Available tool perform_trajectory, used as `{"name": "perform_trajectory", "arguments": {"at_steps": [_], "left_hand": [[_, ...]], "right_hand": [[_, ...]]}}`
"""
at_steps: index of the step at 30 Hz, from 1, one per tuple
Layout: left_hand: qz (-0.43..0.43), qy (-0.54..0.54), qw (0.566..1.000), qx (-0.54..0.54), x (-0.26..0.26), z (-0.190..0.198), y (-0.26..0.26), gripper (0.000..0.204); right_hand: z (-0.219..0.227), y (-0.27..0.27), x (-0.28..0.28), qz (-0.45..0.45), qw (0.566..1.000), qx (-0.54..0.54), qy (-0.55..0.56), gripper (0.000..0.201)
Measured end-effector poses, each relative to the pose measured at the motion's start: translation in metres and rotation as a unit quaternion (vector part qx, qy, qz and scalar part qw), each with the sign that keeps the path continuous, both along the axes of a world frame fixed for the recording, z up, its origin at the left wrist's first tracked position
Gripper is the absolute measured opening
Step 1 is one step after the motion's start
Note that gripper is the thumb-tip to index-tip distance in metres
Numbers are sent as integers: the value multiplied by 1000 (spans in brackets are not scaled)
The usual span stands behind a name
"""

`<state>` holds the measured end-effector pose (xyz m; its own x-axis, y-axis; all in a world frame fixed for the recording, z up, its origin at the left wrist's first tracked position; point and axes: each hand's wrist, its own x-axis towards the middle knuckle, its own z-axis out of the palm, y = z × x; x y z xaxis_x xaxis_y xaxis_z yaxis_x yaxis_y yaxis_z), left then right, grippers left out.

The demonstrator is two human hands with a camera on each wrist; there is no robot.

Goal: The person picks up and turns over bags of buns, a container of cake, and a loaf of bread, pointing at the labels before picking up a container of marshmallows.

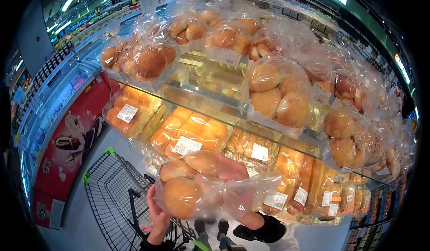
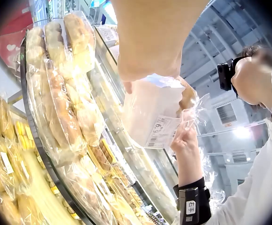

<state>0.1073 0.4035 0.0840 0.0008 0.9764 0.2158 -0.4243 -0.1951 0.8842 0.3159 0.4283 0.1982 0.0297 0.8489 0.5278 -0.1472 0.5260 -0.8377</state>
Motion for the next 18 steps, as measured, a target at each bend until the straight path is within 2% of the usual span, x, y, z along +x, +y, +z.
{"name": "perform_trajectory", "arguments": {"at_steps": [2, 3, 6, 8, 12, 18], "left_hand": [[-17, 18, 998, -57, 3, 1, -5, 94], [-22, -17, 999, -36, 6, 3, -4, 91], [-32, -18, 999, -39, 5, -13, -6, 91], [-31, -11, 999, -41, 5, -16, -7, 91], [-28, 10, 999, -44, 13, -2, -5, 93], [-31, 6, 999, -30, 16, -5, -3, 91]], "right_hand": [[-15, -4, 2, -45, 999, -9, 3, 29], [-22, -7, 2, -82, 997, -14, 4, 28], [-24, -12, 6, -79, 997, 22, 4, 27], [-10, -17, 6, -65, 998, 2, 20, 28], [-9, -16, 11, -85, 996, 11, -16, 29], [-18, -14, 17, -95, 995, 15, -6, 30]]}}
